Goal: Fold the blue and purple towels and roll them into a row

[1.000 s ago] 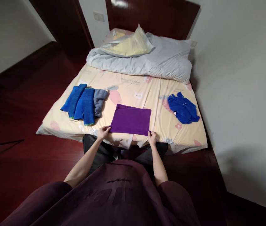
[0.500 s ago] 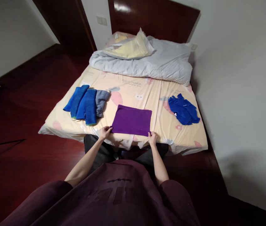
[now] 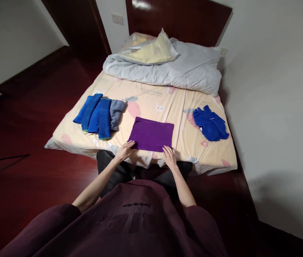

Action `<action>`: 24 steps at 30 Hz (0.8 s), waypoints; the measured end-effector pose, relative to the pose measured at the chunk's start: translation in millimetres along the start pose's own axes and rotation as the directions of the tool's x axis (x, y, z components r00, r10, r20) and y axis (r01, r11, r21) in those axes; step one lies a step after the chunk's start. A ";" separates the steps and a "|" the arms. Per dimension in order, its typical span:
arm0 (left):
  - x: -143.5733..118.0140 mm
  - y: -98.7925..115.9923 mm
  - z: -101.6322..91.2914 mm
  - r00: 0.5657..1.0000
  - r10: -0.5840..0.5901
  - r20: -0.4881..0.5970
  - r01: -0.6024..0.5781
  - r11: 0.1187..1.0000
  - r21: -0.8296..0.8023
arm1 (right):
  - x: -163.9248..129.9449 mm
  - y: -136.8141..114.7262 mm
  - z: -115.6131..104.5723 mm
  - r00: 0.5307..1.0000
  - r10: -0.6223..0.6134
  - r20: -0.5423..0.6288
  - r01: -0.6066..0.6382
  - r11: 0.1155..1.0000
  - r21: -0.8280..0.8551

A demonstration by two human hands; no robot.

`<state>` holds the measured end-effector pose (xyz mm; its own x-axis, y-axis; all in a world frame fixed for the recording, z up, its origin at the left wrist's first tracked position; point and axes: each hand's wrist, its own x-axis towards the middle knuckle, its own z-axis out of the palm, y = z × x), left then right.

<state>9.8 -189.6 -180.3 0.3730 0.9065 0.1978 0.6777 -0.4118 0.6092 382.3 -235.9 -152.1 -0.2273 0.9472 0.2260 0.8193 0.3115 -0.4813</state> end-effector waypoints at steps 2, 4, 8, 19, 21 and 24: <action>2.3 -4.7 7.3 0.997 -0.021 0.068 0.016 0.997 0.073 | -1.1 3.2 4.4 0.996 -0.024 0.086 0.027 0.999 -0.030; 4.8 -10.3 12.9 0.994 -0.039 0.097 0.025 0.990 0.139 | -1.5 9.4 8.7 0.992 -0.025 0.125 0.032 0.998 -0.057; 10.6 -16.9 14.4 0.991 -0.012 0.135 -0.016 0.979 0.204 | 2.4 20.9 13.6 0.990 -0.015 0.140 0.026 0.996 -0.083; 39.4 -14.2 6.4 0.976 -0.047 0.211 0.000 0.976 0.218 | 42.8 17.7 23.9 0.979 0.078 0.190 -0.048 0.986 -0.157; 40.4 -14.4 3.2 0.972 -0.083 0.222 0.043 0.983 0.179 | 43.7 16.1 20.4 0.979 0.076 0.189 -0.044 0.985 -0.169; 32.2 -15.1 -4.0 0.973 -0.113 0.203 0.085 0.986 0.145 | 34.5 17.4 11.0 0.978 0.061 0.201 -0.026 0.985 -0.172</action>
<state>9.0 -153.9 -180.1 0.4144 0.9095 -0.0325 0.7917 -0.3427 0.5058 382.9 -197.0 -162.0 -0.2781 0.9603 0.0209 0.9032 0.2688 -0.3347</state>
